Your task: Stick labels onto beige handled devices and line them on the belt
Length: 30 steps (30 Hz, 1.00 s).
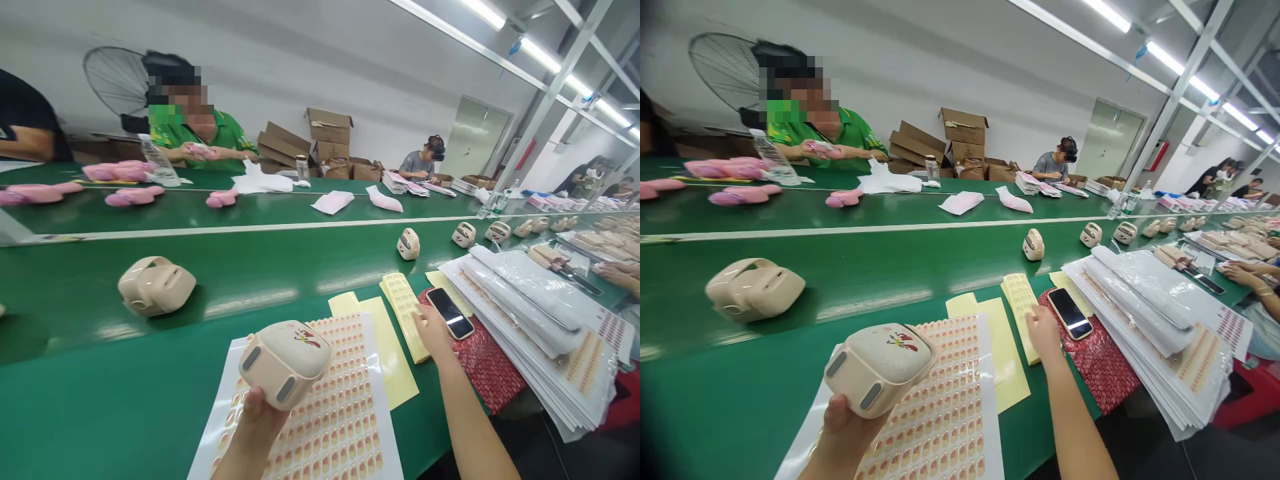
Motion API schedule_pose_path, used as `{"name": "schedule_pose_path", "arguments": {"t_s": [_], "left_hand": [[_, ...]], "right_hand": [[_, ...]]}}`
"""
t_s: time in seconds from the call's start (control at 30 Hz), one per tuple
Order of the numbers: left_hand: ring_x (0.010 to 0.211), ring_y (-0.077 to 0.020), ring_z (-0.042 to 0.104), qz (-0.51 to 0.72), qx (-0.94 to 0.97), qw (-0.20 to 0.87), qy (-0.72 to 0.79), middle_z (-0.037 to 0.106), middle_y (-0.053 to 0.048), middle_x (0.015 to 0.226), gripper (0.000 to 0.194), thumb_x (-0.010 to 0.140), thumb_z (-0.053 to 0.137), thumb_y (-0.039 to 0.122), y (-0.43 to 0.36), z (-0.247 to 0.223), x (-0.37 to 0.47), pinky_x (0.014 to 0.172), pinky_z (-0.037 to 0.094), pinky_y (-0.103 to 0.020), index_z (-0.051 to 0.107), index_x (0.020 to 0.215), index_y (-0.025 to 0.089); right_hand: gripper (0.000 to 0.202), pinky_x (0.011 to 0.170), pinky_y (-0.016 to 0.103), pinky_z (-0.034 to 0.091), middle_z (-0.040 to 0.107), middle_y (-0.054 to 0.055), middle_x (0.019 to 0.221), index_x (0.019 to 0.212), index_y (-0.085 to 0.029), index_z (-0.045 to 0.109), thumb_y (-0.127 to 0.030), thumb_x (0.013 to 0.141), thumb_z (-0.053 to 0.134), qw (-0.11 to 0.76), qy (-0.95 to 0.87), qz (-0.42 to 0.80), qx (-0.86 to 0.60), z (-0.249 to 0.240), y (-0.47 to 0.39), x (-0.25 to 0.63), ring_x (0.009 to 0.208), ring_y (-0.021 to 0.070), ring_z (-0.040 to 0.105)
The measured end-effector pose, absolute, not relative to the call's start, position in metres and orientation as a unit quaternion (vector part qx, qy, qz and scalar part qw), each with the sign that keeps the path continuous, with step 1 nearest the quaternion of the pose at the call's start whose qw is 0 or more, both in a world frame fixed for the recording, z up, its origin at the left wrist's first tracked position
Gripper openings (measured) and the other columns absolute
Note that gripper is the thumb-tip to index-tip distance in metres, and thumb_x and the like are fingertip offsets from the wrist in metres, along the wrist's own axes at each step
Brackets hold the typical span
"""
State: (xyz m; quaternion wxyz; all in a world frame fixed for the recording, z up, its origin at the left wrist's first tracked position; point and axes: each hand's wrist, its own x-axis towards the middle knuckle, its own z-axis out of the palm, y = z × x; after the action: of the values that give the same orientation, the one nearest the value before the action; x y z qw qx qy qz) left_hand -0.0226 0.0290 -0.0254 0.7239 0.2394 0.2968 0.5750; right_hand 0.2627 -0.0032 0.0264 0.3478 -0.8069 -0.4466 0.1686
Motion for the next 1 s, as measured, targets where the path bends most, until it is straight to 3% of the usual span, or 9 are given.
{"name": "schedule_pose_path", "arguments": {"t_s": [0.07, 0.2, 0.43, 0.67, 0.77, 1.0], "left_hand": [[0.115, -0.0333, 0.045, 0.572, 0.226, 0.723, 0.314, 0.066, -0.001, 0.102, 0.081, 0.041, 0.072, 0.062, 0.030, -0.032, -0.025, 0.086, 0.048, -0.043, 0.052, 0.114, 0.033], [0.122, -0.0317, 0.037, 0.568, 0.222, 0.719, 0.333, 0.064, 0.001, 0.108, 0.080, 0.040, 0.073, 0.062, 0.031, -0.037, -0.026, 0.081, 0.052, -0.037, 0.053, 0.112, 0.035], [0.119, -0.0327, 0.040, 0.569, 0.226, 0.710, 0.347, 0.064, 0.000, 0.108, 0.082, 0.039, 0.072, 0.064, 0.032, -0.031, -0.023, 0.072, 0.056, -0.034, 0.054, 0.113, 0.035], [0.119, -0.0324, 0.041, 0.547, 0.213, 0.720, 0.370, 0.065, 0.000, 0.105, 0.089, 0.033, 0.074, 0.063, 0.029, -0.026, -0.020, 0.064, 0.057, -0.027, 0.053, 0.114, 0.035], [0.120, -0.0337, 0.039, 0.544, 0.190, 0.714, 0.397, 0.064, 0.000, 0.107, 0.097, 0.025, 0.075, 0.063, 0.028, -0.024, -0.018, 0.060, 0.056, -0.025, 0.052, 0.115, 0.035], [0.112, -0.0329, 0.048, 0.562, 0.209, 0.721, 0.346, 0.065, -0.001, 0.106, 0.092, 0.037, 0.078, 0.056, 0.024, -0.025, -0.018, 0.083, 0.052, -0.037, 0.047, 0.120, 0.032]], "right_hand": [[0.030, 0.083, 0.035, 0.041, 0.061, 0.015, 0.105, 0.098, -0.012, 0.065, -0.023, 0.078, 0.045, 0.324, -0.409, 0.146, -0.841, 0.026, -0.001, 0.292, 0.095, 0.0256, 0.057], [0.022, 0.068, 0.031, 0.043, 0.067, 0.010, 0.077, 0.078, -0.016, 0.070, -0.024, 0.074, 0.050, 0.286, -0.385, 0.150, -0.865, 0.019, 0.006, 0.309, 0.077, 0.0246, 0.061], [0.016, 0.070, 0.028, 0.039, 0.063, 0.009, 0.091, 0.072, -0.017, 0.067, -0.019, 0.070, 0.051, 0.294, -0.388, 0.091, -0.869, 0.013, 0.015, 0.298, 0.083, 0.0211, 0.058], [0.020, 0.056, 0.023, 0.041, 0.064, 0.003, 0.072, 0.073, -0.017, 0.062, -0.026, 0.071, 0.045, 0.345, -0.356, 0.125, -0.859, 0.005, 0.016, 0.309, 0.060, 0.0145, 0.057], [0.015, 0.058, 0.024, 0.040, 0.063, 0.003, 0.068, 0.064, -0.017, 0.060, -0.025, 0.067, 0.048, 0.350, -0.347, 0.131, -0.860, 0.005, 0.019, 0.312, 0.061, 0.0156, 0.056], [0.009, 0.066, 0.027, 0.039, 0.058, 0.004, 0.064, 0.053, -0.017, 0.054, -0.021, 0.060, 0.050, 0.383, -0.343, 0.141, -0.846, 0.006, 0.024, 0.312, 0.069, 0.0179, 0.054]]}}
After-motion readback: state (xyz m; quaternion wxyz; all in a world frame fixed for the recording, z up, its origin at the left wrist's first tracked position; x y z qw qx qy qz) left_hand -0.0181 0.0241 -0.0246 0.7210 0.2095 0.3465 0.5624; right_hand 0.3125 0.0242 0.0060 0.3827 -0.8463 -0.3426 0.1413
